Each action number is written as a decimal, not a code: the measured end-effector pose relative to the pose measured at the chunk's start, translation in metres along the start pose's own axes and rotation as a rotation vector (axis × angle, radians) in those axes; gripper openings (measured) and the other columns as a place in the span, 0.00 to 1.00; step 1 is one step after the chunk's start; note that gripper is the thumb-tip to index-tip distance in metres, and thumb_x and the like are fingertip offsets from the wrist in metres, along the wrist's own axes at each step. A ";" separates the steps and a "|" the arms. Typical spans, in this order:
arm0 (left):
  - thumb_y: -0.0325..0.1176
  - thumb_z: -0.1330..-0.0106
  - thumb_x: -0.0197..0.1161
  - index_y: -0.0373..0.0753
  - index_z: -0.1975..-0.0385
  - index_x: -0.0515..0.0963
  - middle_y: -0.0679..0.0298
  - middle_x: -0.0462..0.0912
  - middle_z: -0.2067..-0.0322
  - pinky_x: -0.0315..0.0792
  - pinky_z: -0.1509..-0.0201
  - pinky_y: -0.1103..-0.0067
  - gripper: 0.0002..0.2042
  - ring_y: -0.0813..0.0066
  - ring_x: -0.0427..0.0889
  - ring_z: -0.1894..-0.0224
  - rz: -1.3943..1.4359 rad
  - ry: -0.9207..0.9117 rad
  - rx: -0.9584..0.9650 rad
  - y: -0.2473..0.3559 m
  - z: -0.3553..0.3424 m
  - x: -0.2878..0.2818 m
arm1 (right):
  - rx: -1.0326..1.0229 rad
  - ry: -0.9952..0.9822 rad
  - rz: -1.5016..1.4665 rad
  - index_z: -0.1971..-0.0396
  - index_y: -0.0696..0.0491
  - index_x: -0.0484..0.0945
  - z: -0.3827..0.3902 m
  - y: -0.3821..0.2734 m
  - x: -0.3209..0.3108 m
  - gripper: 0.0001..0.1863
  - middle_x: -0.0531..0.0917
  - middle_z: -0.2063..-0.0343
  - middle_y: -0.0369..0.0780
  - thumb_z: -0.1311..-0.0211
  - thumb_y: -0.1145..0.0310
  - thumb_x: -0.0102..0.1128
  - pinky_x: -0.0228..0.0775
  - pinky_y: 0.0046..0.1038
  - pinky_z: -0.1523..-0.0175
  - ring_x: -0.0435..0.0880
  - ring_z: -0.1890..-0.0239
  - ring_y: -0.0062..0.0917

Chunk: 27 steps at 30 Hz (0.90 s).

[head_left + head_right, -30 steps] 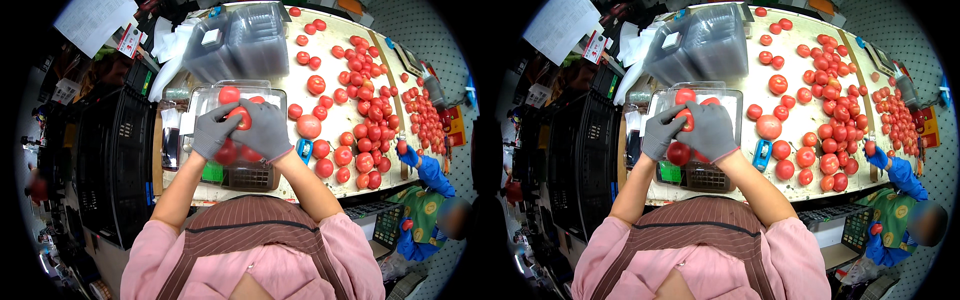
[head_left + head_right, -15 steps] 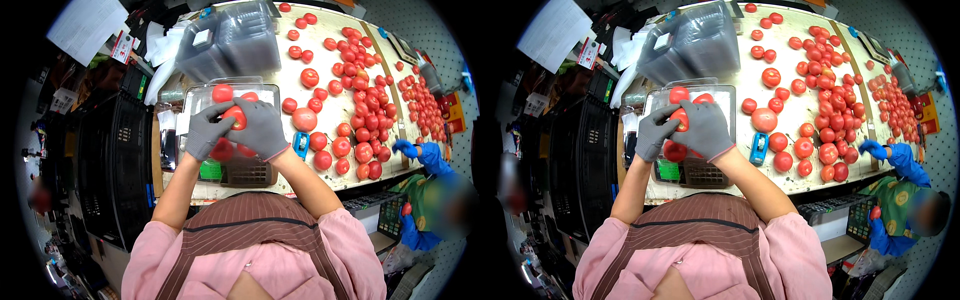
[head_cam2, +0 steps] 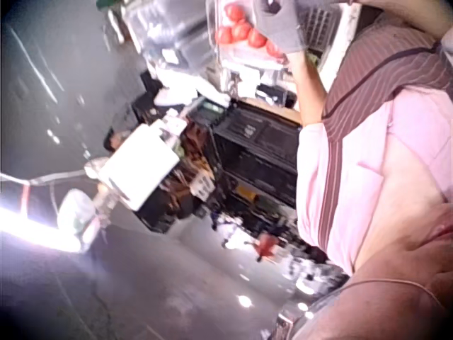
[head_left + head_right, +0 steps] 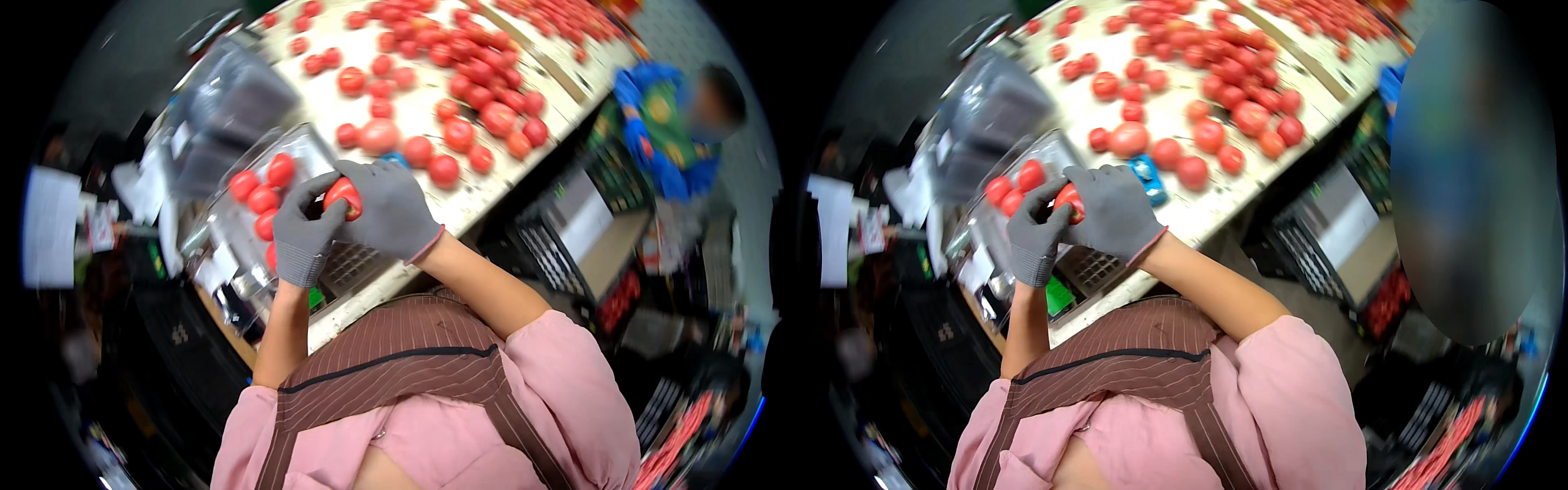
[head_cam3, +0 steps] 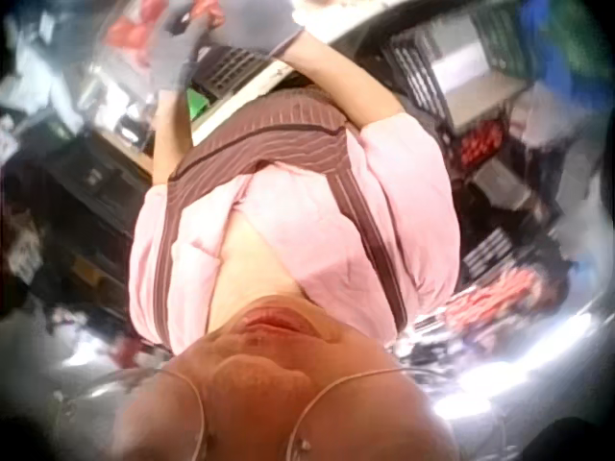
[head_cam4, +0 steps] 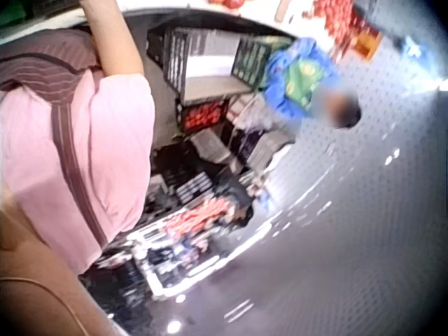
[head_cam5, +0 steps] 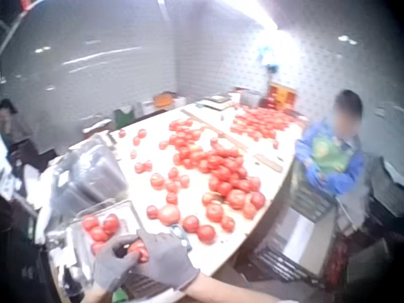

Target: The person selects red tomatoes from a large pile on a table and places them into clear plastic containers. They weigh the filled containers on a digital scale, apply a label, and then place the sealed packages into black crates. The process is repeated continuously with other workers visible in the background.

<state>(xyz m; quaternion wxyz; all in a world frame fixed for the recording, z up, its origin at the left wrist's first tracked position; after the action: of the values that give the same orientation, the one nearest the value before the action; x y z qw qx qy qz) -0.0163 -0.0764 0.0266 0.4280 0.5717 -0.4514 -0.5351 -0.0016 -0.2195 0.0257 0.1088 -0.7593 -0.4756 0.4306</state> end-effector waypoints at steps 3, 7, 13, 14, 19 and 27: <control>0.26 0.40 0.61 0.32 0.50 0.76 0.62 0.81 0.57 0.75 0.57 0.84 0.17 0.81 0.79 0.60 0.096 -0.182 -0.004 -0.008 0.010 0.034 | 0.111 0.101 0.109 0.60 0.54 0.75 0.042 0.008 -0.023 0.29 0.80 0.72 0.44 0.65 0.57 0.71 0.70 0.36 0.62 0.79 0.70 0.38; 0.25 0.39 0.59 0.32 0.47 0.74 0.60 0.80 0.56 0.75 0.58 0.85 0.18 0.81 0.78 0.59 0.086 -0.441 -0.096 -0.009 0.026 0.082 | 0.464 0.049 -0.098 0.55 0.53 0.73 0.097 0.015 -0.060 0.31 0.81 0.66 0.49 0.61 0.57 0.71 0.73 0.39 0.60 0.81 0.65 0.44; 0.28 0.34 0.55 0.32 0.47 0.75 0.61 0.80 0.57 0.78 0.62 0.82 0.16 0.79 0.80 0.65 0.152 -0.544 -0.177 -0.039 0.054 0.152 | 0.679 0.018 -0.261 0.49 0.48 0.71 0.173 0.041 -0.096 0.27 0.80 0.59 0.49 0.51 0.58 0.66 0.72 0.35 0.52 0.80 0.56 0.42; 0.30 0.33 0.54 0.31 0.48 0.75 0.59 0.81 0.58 0.79 0.63 0.81 0.16 0.77 0.81 0.65 0.141 -0.596 -0.197 -0.058 0.048 0.159 | 0.729 0.003 -0.287 0.48 0.48 0.71 0.183 0.042 -0.107 0.27 0.80 0.59 0.50 0.49 0.59 0.64 0.71 0.36 0.51 0.80 0.56 0.44; 0.35 0.31 0.54 0.33 0.51 0.76 0.60 0.80 0.59 0.80 0.68 0.77 0.15 0.75 0.81 0.65 0.136 -0.764 -0.271 -0.026 0.107 0.276 | 0.704 0.428 -0.456 0.46 0.53 0.72 0.300 0.096 -0.163 0.20 0.80 0.54 0.43 0.34 0.58 0.53 0.69 0.29 0.45 0.79 0.52 0.30; 0.26 0.36 0.60 0.31 0.53 0.77 0.61 0.81 0.56 0.73 0.51 0.82 0.12 0.77 0.78 0.56 -0.067 -1.069 -0.027 -0.013 0.143 0.360 | 0.686 1.874 -1.030 0.60 0.51 0.72 0.613 0.206 -0.387 0.22 0.77 0.64 0.39 0.36 0.46 0.51 0.75 0.34 0.58 0.78 0.64 0.30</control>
<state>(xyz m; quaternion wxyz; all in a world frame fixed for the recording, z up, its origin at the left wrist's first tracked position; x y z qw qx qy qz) -0.1511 -0.4246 -0.0758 0.1284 0.2278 -0.5810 -0.7708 -0.4047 -0.7935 -0.2506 0.7919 -0.4260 -0.3196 -0.2989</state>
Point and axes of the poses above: each hand's wrist, its own z-axis away from the middle knuckle, its own x-axis out of the palm, y = z × x, the point moved 2 cm from there along -z, towards the middle knuckle
